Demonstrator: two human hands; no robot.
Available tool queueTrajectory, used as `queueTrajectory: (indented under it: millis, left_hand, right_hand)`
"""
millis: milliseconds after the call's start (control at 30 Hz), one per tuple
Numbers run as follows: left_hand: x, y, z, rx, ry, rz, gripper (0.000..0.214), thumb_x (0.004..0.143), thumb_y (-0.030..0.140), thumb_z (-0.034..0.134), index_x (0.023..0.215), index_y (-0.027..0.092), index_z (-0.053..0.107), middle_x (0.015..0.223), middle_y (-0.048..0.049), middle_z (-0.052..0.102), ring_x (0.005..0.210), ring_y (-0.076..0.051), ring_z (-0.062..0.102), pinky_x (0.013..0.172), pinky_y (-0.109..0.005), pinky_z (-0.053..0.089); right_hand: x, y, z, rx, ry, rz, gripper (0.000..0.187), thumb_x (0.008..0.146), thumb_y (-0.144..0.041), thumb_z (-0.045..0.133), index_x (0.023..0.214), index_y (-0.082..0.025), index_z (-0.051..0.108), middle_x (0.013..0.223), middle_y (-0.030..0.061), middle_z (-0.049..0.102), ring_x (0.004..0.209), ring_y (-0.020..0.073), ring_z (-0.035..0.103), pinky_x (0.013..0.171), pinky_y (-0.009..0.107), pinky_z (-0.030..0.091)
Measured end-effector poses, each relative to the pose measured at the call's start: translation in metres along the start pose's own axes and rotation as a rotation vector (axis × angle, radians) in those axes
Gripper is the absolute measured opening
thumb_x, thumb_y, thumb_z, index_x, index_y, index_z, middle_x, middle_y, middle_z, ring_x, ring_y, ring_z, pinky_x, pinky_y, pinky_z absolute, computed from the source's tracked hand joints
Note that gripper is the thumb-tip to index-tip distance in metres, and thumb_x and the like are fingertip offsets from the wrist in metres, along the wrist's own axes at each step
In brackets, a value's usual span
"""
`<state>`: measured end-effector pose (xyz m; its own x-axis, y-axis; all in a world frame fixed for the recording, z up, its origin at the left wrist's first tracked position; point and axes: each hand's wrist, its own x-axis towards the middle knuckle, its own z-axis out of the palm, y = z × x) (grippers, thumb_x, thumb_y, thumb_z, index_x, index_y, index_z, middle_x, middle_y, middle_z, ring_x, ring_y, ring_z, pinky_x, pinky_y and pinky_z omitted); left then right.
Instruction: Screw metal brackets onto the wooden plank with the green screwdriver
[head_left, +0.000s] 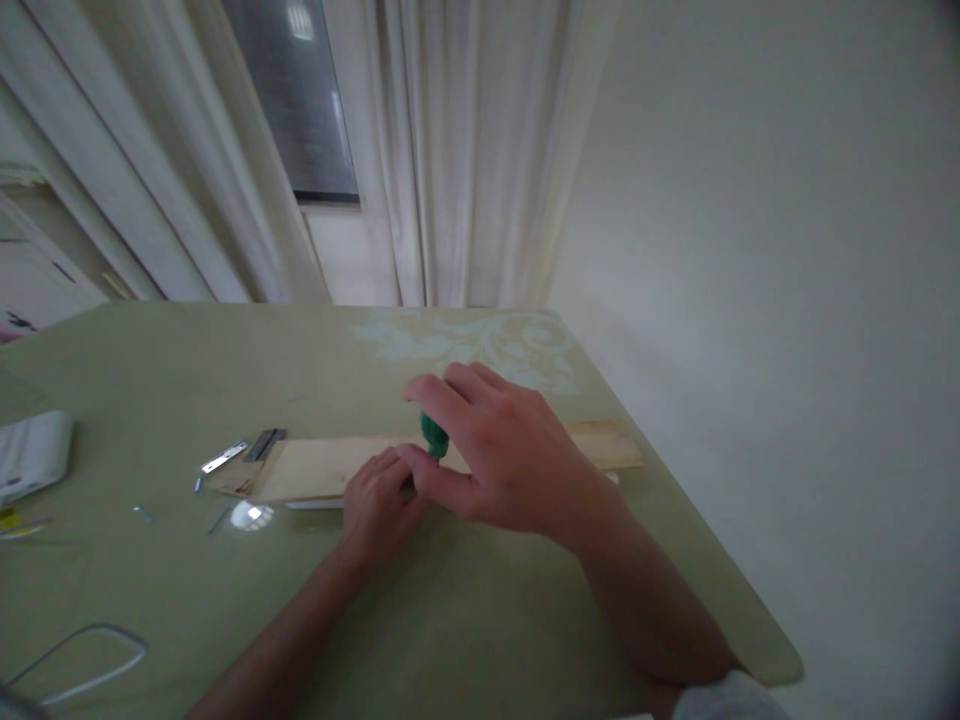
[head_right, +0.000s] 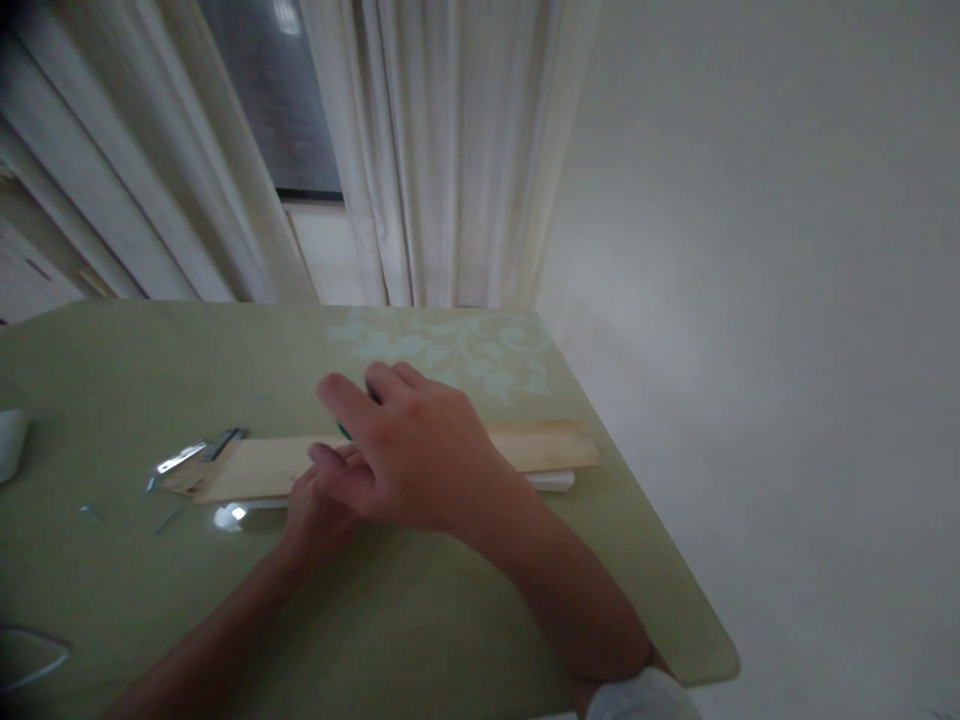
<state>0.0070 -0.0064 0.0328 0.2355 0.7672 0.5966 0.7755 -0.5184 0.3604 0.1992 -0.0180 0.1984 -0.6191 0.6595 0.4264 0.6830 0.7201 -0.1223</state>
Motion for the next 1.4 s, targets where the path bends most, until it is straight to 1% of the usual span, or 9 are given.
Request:
queueTrajectory:
  millis: [100,233,433,667,867,1033,1133,1300,1400]
  left_hand:
    - [0.001,-0.002,-0.001,-0.054,-0.058,-0.015,0.022,0.098,0.038,0.060,0.088,0.023,0.071,0.088,-0.0040,0.075,0.081,-0.021,0.069,0.073,-0.033,0.053]
    - [0.004,-0.008,-0.006,-0.134,-0.142,0.103,0.019,0.099,0.035,0.060,0.099,0.025,0.075,0.105,-0.0054,0.078,0.092,-0.022,0.071,0.080,-0.034,0.055]
    - [0.004,-0.007,-0.003,-0.129,-0.114,0.083,0.021,0.100,0.026,0.056,0.093,0.024,0.076,0.097,-0.0046,0.079,0.088,-0.022,0.070,0.078,-0.034,0.054]
    - [0.000,-0.003,0.000,-0.094,-0.055,0.022,0.021,0.097,0.026,0.057,0.086,0.024,0.075,0.086,-0.0041,0.076,0.082,-0.021,0.070,0.073,-0.033,0.053]
    - [0.000,0.001,0.001,-0.091,-0.039,0.010,0.022,0.099,0.034,0.060,0.087,0.024,0.075,0.089,-0.0038,0.077,0.082,-0.021,0.070,0.074,-0.034,0.052]
    - [-0.002,0.000,0.003,-0.053,-0.009,0.004,0.024,0.098,0.031,0.057,0.083,0.023,0.074,0.085,-0.0052,0.076,0.080,-0.023,0.070,0.073,-0.034,0.054]
    - [-0.001,-0.002,0.003,-0.028,-0.035,-0.028,0.023,0.098,0.034,0.058,0.086,0.023,0.075,0.089,-0.0062,0.077,0.083,-0.024,0.071,0.074,-0.035,0.055]
    - [0.004,-0.005,-0.004,-0.097,-0.151,0.050,0.021,0.100,0.034,0.058,0.097,0.026,0.078,0.099,-0.0055,0.078,0.091,-0.023,0.071,0.080,-0.034,0.055]
    - [0.006,-0.006,-0.007,-0.121,-0.165,0.087,0.024,0.101,0.030,0.055,0.093,0.026,0.078,0.097,-0.0049,0.078,0.089,-0.022,0.071,0.078,-0.033,0.054]
  right_hand:
    - [0.001,0.004,0.001,-0.080,0.022,0.095,0.037,0.108,-0.052,0.044,0.119,-0.021,0.061,0.101,0.0065,0.069,0.097,0.0241,0.061,0.075,0.034,0.044]
    - [0.000,0.005,0.000,0.020,0.003,0.006,0.028,0.104,-0.029,0.049,0.128,-0.020,0.058,0.115,0.0077,0.069,0.108,0.0232,0.060,0.086,0.035,0.046]
    - [0.001,0.005,0.003,-0.090,0.035,0.117,0.041,0.107,-0.055,0.045,0.124,-0.021,0.062,0.101,0.0076,0.071,0.095,0.0246,0.062,0.074,0.034,0.043]
    - [-0.001,0.001,-0.001,0.028,-0.010,-0.037,0.033,0.101,-0.034,0.053,0.130,-0.021,0.058,0.116,0.0079,0.069,0.107,0.0238,0.060,0.082,0.034,0.044]
    - [0.000,0.001,-0.002,-0.091,-0.018,0.177,0.034,0.109,-0.046,0.040,0.118,-0.022,0.062,0.093,0.0050,0.072,0.086,0.0221,0.062,0.068,0.033,0.038]
    - [-0.004,-0.004,-0.005,0.019,-0.049,0.003,0.029,0.103,-0.037,0.051,0.128,-0.023,0.058,0.112,0.0074,0.070,0.103,0.0236,0.061,0.079,0.034,0.043]
    - [-0.004,-0.003,-0.006,-0.041,-0.046,0.101,0.037,0.108,-0.052,0.043,0.122,-0.023,0.060,0.098,0.0055,0.071,0.090,0.0231,0.062,0.070,0.033,0.040]
    - [-0.005,0.002,-0.008,-0.003,-0.036,0.071,0.028,0.106,-0.027,0.041,0.129,-0.022,0.057,0.111,0.0073,0.070,0.103,0.0232,0.062,0.080,0.034,0.044]
    - [-0.005,0.002,-0.007,0.002,-0.030,0.059,0.030,0.106,-0.034,0.047,0.131,-0.021,0.057,0.115,0.0089,0.070,0.106,0.0244,0.062,0.081,0.034,0.044]
